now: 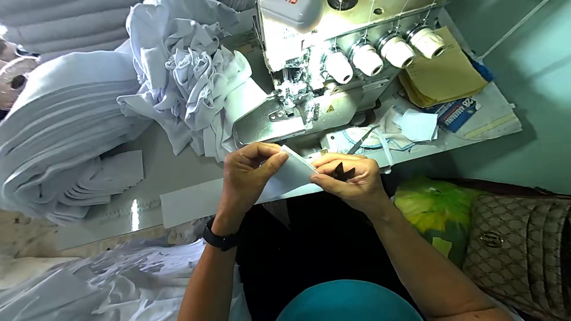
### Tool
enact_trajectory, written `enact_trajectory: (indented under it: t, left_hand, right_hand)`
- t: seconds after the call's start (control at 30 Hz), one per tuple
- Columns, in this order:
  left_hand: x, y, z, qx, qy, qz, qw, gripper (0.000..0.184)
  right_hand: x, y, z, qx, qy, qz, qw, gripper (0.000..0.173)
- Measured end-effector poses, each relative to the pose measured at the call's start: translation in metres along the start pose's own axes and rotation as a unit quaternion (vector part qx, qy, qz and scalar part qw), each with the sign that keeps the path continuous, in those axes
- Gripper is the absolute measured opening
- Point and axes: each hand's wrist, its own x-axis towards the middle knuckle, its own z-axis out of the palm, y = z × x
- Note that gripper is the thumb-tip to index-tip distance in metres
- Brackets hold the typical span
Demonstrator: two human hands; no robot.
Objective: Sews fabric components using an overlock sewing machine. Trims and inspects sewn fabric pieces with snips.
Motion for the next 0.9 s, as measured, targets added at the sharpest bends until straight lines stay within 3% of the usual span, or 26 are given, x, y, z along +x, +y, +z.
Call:
enact_trajectory:
  t: [0.2,0.3,0.4,0.47,0.53,0.63,0.7,0.9]
  left_hand:
    - [0.003,-0.012,0.006,-0.043,0.066,-0.003,0.997,0.016]
    - [0.023,-0.004,0.001,0.073,0.048,0.071,0.994,0.020]
    - [0.046,0.001,-0.007,0.243,-0.011,0.127,0.962,0.023]
    - [0.054,-0.006,-0.008,0.297,-0.037,0.142,0.944,0.018]
    - [0.055,-0.008,-0.004,0.397,-0.046,0.164,0.902,0.009]
    - [0.025,-0.010,0.025,0.570,0.008,0.175,0.803,0.019]
    - [0.007,-0.021,0.040,0.618,0.046,0.155,0.770,0.027]
    - [0.021,-0.023,0.027,0.513,0.026,0.134,0.847,0.029]
  right_hand:
    - [0.005,-0.002,0.017,0.120,0.067,0.086,0.987,0.010]
    - [0.012,-0.001,0.031,0.063,0.094,0.079,0.990,0.012]
    - [0.019,0.011,0.045,-0.034,0.141,0.040,0.989,0.009]
    - [0.020,0.022,0.050,-0.069,0.174,0.028,0.982,0.009]
    - [0.017,0.026,0.050,-0.084,0.178,0.024,0.980,0.006]
    - [0.011,0.023,0.046,-0.122,0.166,0.005,0.979,0.005]
    - [0.015,0.022,0.044,-0.152,0.166,-0.015,0.974,0.004]
    - [0.038,0.019,0.040,-0.199,0.159,-0.052,0.966,0.009]
